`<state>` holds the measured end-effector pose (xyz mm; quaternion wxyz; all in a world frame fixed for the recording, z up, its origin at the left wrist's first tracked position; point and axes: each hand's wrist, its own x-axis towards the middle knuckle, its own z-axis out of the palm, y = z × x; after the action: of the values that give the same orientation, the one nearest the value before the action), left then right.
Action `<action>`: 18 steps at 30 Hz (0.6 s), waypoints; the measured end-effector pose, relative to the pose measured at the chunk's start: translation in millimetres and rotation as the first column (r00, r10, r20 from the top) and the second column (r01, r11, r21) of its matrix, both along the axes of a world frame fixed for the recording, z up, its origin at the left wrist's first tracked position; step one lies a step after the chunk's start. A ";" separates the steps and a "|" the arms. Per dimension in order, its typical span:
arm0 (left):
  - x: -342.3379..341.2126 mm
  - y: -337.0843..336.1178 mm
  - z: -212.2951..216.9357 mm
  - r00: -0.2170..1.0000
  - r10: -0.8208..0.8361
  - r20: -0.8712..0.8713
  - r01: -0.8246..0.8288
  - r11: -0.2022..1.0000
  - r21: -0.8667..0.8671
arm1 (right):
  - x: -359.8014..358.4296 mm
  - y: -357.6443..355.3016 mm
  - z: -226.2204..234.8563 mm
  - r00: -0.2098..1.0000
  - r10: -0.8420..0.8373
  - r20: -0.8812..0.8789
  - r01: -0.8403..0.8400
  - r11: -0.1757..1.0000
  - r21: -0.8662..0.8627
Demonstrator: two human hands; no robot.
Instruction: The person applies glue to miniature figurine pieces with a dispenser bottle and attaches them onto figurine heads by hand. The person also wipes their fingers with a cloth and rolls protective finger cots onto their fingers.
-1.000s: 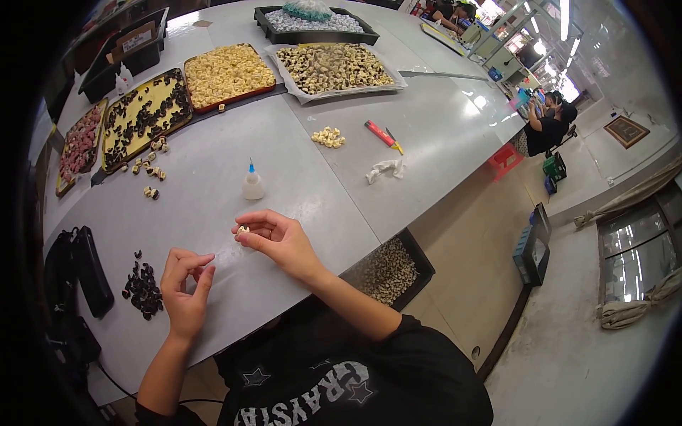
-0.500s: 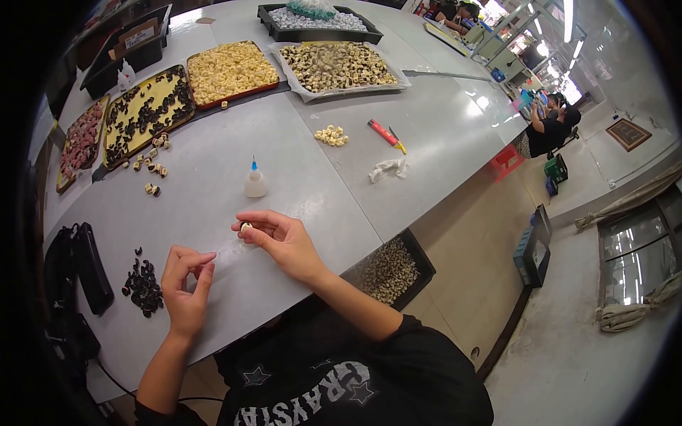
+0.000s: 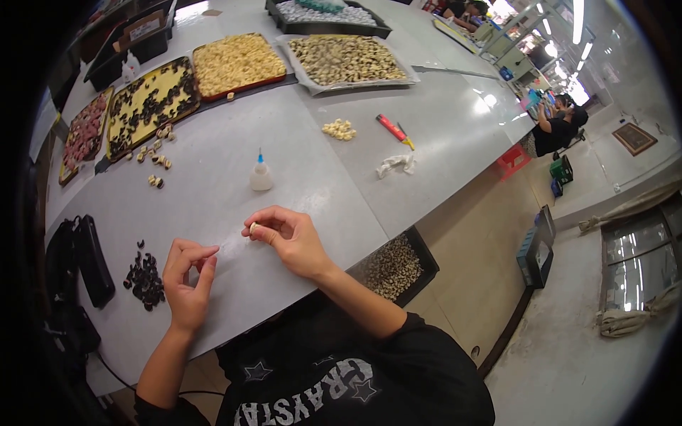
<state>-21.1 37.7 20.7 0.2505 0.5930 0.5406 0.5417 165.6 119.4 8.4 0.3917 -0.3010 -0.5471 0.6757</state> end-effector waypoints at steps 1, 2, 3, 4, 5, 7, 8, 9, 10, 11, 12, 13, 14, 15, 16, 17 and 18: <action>-1.9 -2.5 -0.4 1.000 0.008 -0.011 -0.008 1.000 -0.006 | 0.9 0.6 1.2 1.000 -0.007 0.016 0.007 1.000 0.015; -1.9 0.1 -2.2 1.000 -0.004 -0.016 0.004 1.000 0.000 | 3.1 2.5 3.3 0.999 -0.011 0.031 0.010 1.000 0.028; 0.7 7.5 -1.9 1.000 -0.015 -0.022 0.015 1.000 0.003 | 5.5 4.4 5.1 0.999 -0.013 0.045 0.011 0.999 0.038; -0.1 7.9 -1.7 1.000 -0.016 -0.021 0.016 1.000 0.006 | 4.8 2.4 7.1 0.998 -0.028 0.065 0.025 0.998 0.049; -1.3 7.8 -0.7 1.000 -0.015 -0.020 0.015 1.000 0.012 | 4.1 1.3 10.7 0.996 -0.042 0.085 0.036 0.997 0.064; -2.9 8.0 -1.5 1.000 -0.003 0.002 0.003 1.000 0.008 | 1.6 2.7 12.3 0.999 -0.008 0.036 0.006 0.999 0.053; -4.8 6.6 -0.6 1.000 0.028 -0.008 -0.028 0.999 -0.017 | -1.0 2.5 12.2 0.999 0.019 0.027 -0.020 0.999 0.040; -3.2 8.8 -0.5 1.000 0.017 0.007 -0.017 1.000 0.012 | 0.7 3.3 11.8 0.999 0.030 0.027 -0.031 0.999 0.035; -2.7 9.5 -0.8 1.000 0.006 0.023 -0.007 0.999 0.044 | 1.4 3.3 10.2 0.999 0.045 0.026 -0.046 0.999 0.018; -3.0 8.9 -1.5 0.999 0.020 0.024 -0.021 0.999 0.030 | 1.7 2.8 8.7 0.998 0.053 0.027 -0.053 0.999 0.006; -3.9 8.3 -1.7 1.000 0.016 0.026 -0.017 0.999 0.035 | 1.9 2.5 7.9 0.998 0.059 0.028 -0.059 0.998 -0.003; -5.0 7.4 -1.8 0.999 0.012 0.030 -0.013 0.999 0.042 | 2.7 2.3 7.5 0.997 0.072 0.029 -0.072 0.997 -0.011; -5.8 6.5 -1.8 0.999 0.008 0.033 -0.010 0.999 0.050 | 3.7 2.3 7.2 0.995 0.095 -0.006 -0.095 0.995 -0.043; -6.4 6.0 -1.5 0.999 0.022 0.036 -0.023 0.999 0.043 | 4.4 2.3 7.0 0.992 0.116 -0.041 -0.119 0.990 -0.074; -6.7 5.5 -1.1 0.999 0.021 0.035 -0.023 0.998 0.056 | 4.2 2.4 6.8 0.988 0.136 -0.077 -0.144 0.984 -0.105; -6.9 5.7 -0.5 0.999 0.014 0.034 -0.017 0.997 0.070 | 4.0 2.1 7.6 0.987 0.142 -0.074 -0.150 0.983 -0.110; -7.4 5.4 -0.1 0.999 0.007 0.033 -0.010 0.996 0.085 | 3.5 2.1 9.1 0.987 0.135 -0.084 -0.145 0.981 -0.128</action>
<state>-28.5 43.1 20.6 0.2315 0.5919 0.5152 0.5750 169.1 121.5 17.5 0.3424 -0.2619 -0.5054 0.7475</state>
